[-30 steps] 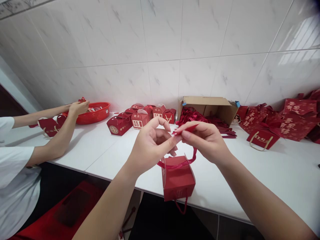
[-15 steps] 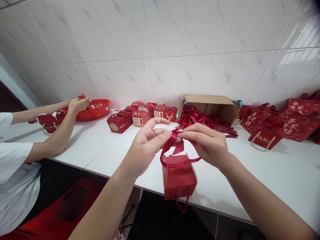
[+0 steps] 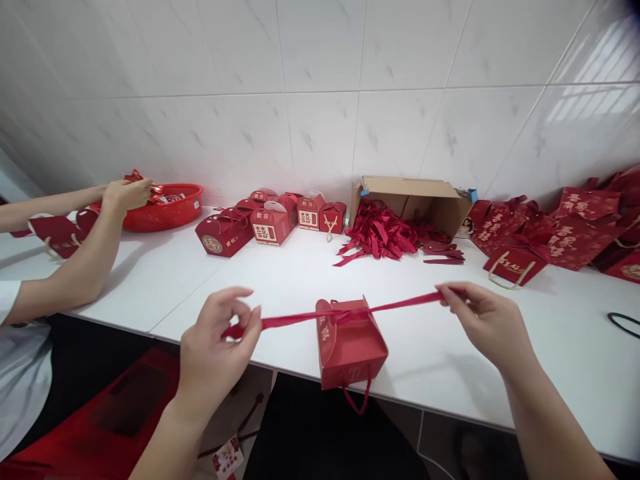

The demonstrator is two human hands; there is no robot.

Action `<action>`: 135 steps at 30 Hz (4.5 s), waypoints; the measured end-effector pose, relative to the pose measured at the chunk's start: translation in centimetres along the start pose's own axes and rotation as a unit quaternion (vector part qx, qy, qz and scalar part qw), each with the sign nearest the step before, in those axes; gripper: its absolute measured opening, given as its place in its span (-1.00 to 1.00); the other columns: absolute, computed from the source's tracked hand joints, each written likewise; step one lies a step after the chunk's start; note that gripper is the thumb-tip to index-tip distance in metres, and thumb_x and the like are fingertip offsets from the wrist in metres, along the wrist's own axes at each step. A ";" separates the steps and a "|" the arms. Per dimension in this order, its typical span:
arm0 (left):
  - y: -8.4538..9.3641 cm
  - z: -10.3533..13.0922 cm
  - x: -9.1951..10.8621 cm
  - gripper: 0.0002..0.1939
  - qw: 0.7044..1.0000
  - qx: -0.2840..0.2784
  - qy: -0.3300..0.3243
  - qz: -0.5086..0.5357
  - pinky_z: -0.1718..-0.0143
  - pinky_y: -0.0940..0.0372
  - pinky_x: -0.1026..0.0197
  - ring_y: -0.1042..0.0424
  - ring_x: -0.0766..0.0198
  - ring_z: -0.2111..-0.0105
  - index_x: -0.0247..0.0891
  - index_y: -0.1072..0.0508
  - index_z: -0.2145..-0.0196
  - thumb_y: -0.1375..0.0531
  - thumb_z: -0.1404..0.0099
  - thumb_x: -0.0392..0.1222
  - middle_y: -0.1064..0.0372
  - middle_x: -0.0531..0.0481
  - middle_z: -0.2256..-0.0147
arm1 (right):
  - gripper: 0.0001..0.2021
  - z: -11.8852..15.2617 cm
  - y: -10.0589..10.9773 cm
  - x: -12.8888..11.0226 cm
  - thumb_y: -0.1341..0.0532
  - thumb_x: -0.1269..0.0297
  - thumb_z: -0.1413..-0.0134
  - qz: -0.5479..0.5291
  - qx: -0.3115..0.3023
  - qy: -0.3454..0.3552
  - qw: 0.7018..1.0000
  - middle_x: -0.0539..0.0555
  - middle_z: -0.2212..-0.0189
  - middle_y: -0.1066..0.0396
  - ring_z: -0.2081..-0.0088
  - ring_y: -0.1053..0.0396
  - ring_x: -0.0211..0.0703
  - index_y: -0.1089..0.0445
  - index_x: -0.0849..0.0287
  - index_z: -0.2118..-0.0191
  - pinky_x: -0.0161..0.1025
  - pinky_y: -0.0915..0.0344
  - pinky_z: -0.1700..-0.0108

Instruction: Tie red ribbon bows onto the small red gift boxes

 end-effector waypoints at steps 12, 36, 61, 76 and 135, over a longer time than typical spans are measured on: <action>-5.4 3.8 -2.9 -0.86 0.982 -0.134 0.119 0.067 0.01 -0.23 0.08 -0.33 0.16 0.10 -0.18 -0.37 0.25 -0.12 -0.27 -0.10 -0.31 -0.05 0.19 | -0.65 1.1 -1.8 3.3 -0.06 0.06 -0.21 0.021 -0.105 -0.019 0.994 0.20 0.07 -0.42 0.13 -0.44 -0.02 -0.39 0.15 0.05 -0.14 -0.43 0.24; -7.8 2.8 3.0 -0.80 0.954 -0.229 0.073 0.180 -0.07 -0.25 0.06 -0.31 0.15 0.00 -0.15 -0.43 0.17 -0.19 -0.22 -0.18 -0.25 -0.07 0.07 | -0.39 1.7 -8.0 -6.7 -0.34 0.05 0.07 -0.086 -0.323 0.219 0.917 0.23 -0.08 -0.23 -0.11 -0.22 0.05 -0.28 0.10 -0.12 0.04 -0.26 -0.10; -8.1 2.6 -0.3 -0.51 0.913 -0.294 0.224 0.171 0.57 0.06 0.34 0.03 0.43 0.59 -0.22 -0.02 0.61 -0.29 -0.05 0.03 0.06 0.18 0.62 | -0.53 0.7 -8.5 -3.2 -0.20 -0.12 0.01 -0.193 -0.412 -0.096 0.885 -0.12 0.66 0.02 0.57 0.08 -0.38 -0.20 0.21 0.61 -0.35 0.12 0.54; -7.5 1.1 7.7 -0.61 0.972 -0.200 -0.100 0.066 -0.01 -0.14 0.03 -0.26 0.07 0.04 -0.15 -0.21 0.13 -0.26 -0.12 -0.18 -0.25 -0.09 0.10 | -0.87 -0.3 -6.2 -7.0 -0.31 0.29 -0.01 -0.489 -0.451 -0.166 0.728 -0.02 0.55 -0.33 0.49 -0.27 -0.36 -0.47 0.27 0.37 -0.39 -0.22 0.42; -5.9 -1.3 5.6 -0.68 0.893 -0.345 0.100 0.271 0.52 -0.14 0.29 -0.15 0.39 0.59 -0.27 -0.33 0.66 -0.19 -0.19 -0.12 -0.22 0.10 0.65 | -0.88 3.5 -10.1 -10.2 -0.14 0.40 -0.06 -0.126 -0.183 0.036 0.974 -0.03 0.56 -0.42 0.54 -0.29 -0.25 -0.36 0.15 0.46 -0.25 -0.20 0.36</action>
Point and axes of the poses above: each hand's wrist, its own z-axis away from the middle knuckle, its own y-axis out of the back of the hand, x = y × z, the point moved 4 cm from there along -z, towards the middle knuckle
